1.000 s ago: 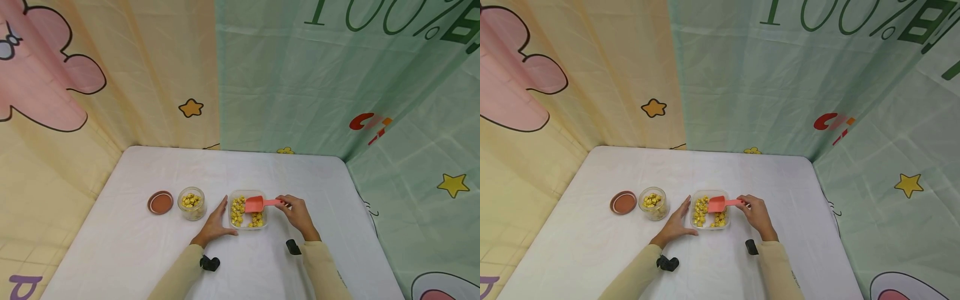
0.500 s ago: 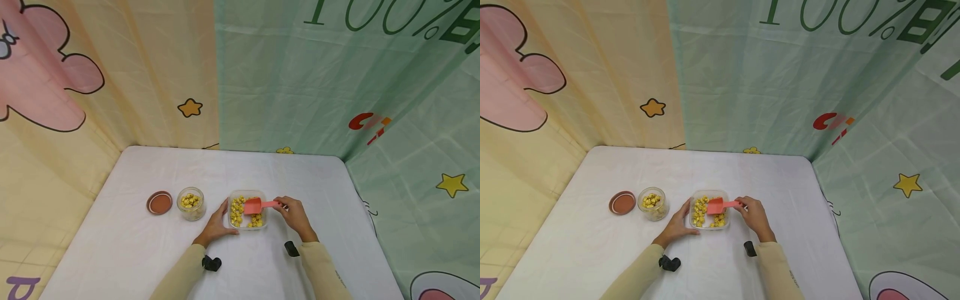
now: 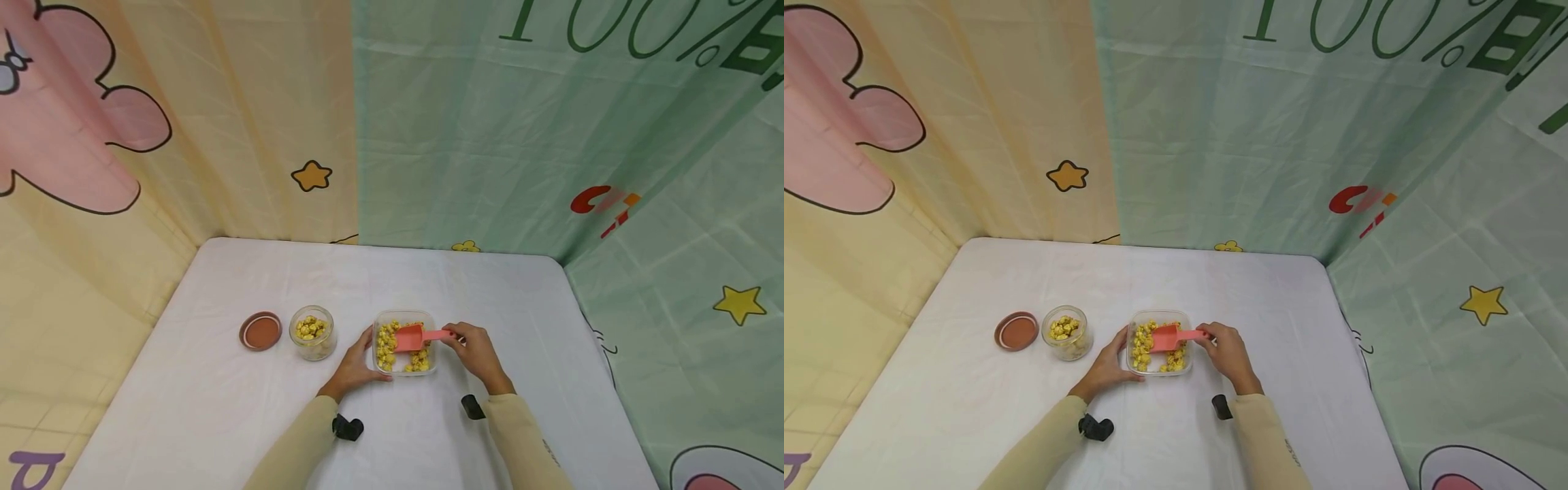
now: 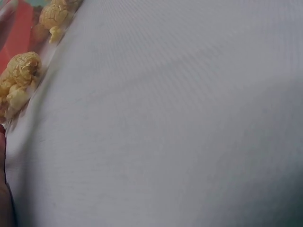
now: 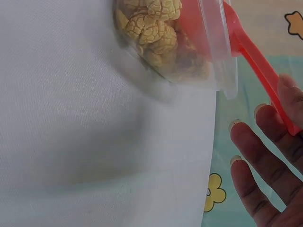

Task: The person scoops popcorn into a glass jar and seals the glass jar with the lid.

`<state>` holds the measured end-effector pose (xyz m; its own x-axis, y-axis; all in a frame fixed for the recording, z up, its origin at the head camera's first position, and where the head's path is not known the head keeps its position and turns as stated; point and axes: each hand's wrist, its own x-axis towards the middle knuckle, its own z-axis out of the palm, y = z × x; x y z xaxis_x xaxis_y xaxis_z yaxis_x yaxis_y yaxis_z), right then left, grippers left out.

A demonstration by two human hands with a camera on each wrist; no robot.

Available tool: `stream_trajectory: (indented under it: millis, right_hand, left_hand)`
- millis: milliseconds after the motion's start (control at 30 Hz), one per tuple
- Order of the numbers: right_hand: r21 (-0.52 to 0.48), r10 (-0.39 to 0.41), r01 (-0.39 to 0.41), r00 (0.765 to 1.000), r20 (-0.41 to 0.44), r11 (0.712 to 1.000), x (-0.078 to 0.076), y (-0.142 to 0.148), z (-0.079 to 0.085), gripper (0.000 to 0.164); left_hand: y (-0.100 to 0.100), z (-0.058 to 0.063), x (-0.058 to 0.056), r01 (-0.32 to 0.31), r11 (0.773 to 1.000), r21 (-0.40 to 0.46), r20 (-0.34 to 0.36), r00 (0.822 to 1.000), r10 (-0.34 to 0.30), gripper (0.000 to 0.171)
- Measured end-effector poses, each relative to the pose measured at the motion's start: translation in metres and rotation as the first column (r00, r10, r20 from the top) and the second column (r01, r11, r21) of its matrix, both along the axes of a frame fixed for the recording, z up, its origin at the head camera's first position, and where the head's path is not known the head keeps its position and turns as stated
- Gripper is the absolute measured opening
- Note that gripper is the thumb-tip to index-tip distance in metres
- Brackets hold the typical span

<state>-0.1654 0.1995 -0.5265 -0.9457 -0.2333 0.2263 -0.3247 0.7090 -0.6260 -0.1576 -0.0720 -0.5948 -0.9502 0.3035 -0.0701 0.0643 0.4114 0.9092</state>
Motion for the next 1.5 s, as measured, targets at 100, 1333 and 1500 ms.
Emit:
stream_trajectory:
  millis: [100,1333,1500]
  right_hand:
    - [-0.001,0.004,-0.004,1.0,0.014,1.0,-0.001,0.0,-0.001,0.013]
    - [-0.094,-0.021,0.034,0.991,0.132,0.995,-0.005,-0.013,-0.027,0.015]
    - [-0.158,-0.013,0.033,0.992,0.124,0.987,-0.006,-0.011,-0.032,0.017]
  left_hand:
    - [0.0,0.0,0.0,-0.001,1.0,0.013,0.007,1.0,0.001,0.116]
    - [-0.001,-0.001,0.001,-0.013,1.0,0.02,0.014,1.0,0.012,0.115]
    - [-0.001,-0.003,0.001,-0.014,1.0,0.022,0.021,1.0,0.014,0.114]
